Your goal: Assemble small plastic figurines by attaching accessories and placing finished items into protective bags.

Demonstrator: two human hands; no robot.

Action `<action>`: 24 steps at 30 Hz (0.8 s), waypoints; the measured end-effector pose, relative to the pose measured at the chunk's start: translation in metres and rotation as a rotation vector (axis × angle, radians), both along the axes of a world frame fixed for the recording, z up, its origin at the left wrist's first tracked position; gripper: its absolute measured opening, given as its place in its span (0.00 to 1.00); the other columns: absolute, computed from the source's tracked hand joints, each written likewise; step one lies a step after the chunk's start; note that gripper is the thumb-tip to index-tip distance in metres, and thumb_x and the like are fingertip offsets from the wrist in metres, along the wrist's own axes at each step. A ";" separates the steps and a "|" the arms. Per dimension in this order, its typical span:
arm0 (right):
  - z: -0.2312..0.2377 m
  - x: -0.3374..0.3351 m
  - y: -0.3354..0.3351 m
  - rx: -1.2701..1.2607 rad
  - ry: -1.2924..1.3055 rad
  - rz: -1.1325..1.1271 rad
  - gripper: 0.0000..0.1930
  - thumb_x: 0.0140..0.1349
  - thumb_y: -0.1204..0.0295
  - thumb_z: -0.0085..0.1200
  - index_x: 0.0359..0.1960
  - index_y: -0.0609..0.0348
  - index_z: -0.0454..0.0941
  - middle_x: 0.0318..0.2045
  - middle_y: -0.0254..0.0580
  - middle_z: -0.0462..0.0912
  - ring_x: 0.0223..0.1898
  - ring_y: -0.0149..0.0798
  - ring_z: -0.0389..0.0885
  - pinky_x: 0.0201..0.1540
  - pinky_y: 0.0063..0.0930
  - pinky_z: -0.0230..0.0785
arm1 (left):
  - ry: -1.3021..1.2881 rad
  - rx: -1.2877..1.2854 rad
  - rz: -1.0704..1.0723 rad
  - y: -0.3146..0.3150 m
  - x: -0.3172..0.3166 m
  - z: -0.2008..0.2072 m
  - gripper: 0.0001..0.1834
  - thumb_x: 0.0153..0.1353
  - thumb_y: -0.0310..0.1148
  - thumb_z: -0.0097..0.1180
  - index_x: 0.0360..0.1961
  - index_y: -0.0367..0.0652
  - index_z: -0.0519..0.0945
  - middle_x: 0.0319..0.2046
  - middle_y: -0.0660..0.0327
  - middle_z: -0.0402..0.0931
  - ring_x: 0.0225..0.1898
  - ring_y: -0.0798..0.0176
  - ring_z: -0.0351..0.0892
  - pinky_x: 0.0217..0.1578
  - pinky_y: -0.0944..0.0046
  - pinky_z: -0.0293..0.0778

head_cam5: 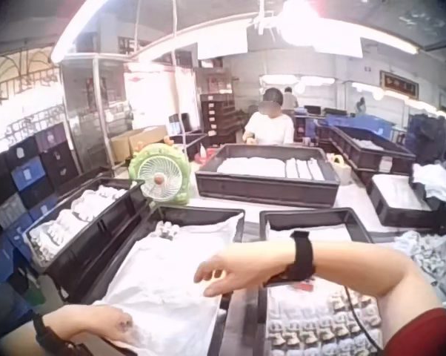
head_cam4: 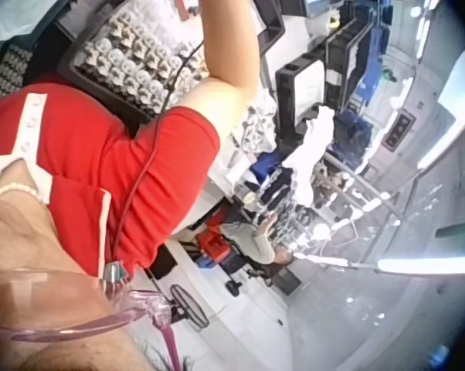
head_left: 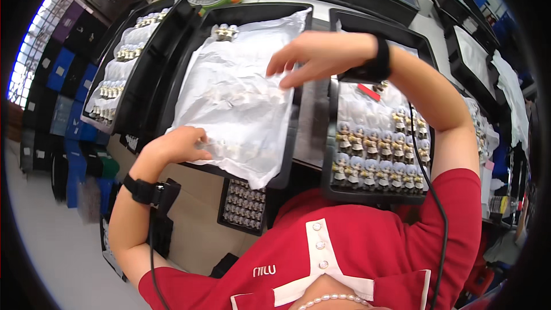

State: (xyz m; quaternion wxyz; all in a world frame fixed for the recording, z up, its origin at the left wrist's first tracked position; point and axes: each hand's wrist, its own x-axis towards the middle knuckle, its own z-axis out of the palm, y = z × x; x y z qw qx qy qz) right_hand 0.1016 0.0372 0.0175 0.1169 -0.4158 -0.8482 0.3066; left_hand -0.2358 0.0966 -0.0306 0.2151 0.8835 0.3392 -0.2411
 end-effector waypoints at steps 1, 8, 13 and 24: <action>0.011 0.019 -0.015 0.055 0.010 -0.079 0.19 0.58 0.60 0.54 0.43 0.63 0.76 0.37 0.48 0.81 0.39 0.44 0.79 0.43 0.31 0.70 | -0.013 0.056 -0.064 -0.002 0.007 0.014 0.27 0.47 0.45 0.63 0.43 0.36 0.76 0.37 0.46 0.77 0.43 0.45 0.76 0.45 0.56 0.71; -0.008 0.138 -0.112 -0.052 -0.539 -0.437 0.17 0.47 0.66 0.62 0.35 0.64 0.75 0.31 0.49 0.79 0.36 0.47 0.78 0.40 0.34 0.70 | -0.629 0.105 -0.221 -0.049 0.113 0.098 0.23 0.49 0.27 0.60 0.48 0.35 0.73 0.44 0.53 0.75 0.47 0.56 0.74 0.50 0.62 0.67; -0.053 0.137 -0.160 -0.122 -0.555 -0.470 0.25 0.42 0.60 0.64 0.39 0.62 0.72 0.33 0.52 0.77 0.38 0.51 0.77 0.41 0.38 0.69 | -1.024 -0.406 -0.267 -0.088 0.202 0.078 0.17 0.56 0.28 0.57 0.47 0.35 0.75 0.44 0.59 0.76 0.47 0.67 0.74 0.51 0.66 0.67; -0.029 0.115 -0.139 0.268 0.113 -0.475 0.21 0.48 0.69 0.62 0.44 0.63 0.73 0.37 0.48 0.80 0.38 0.43 0.79 0.44 0.32 0.70 | -0.981 -1.139 0.427 -0.092 0.260 0.001 0.25 0.63 0.40 0.52 0.58 0.44 0.64 0.49 0.62 0.69 0.50 0.69 0.70 0.49 0.66 0.65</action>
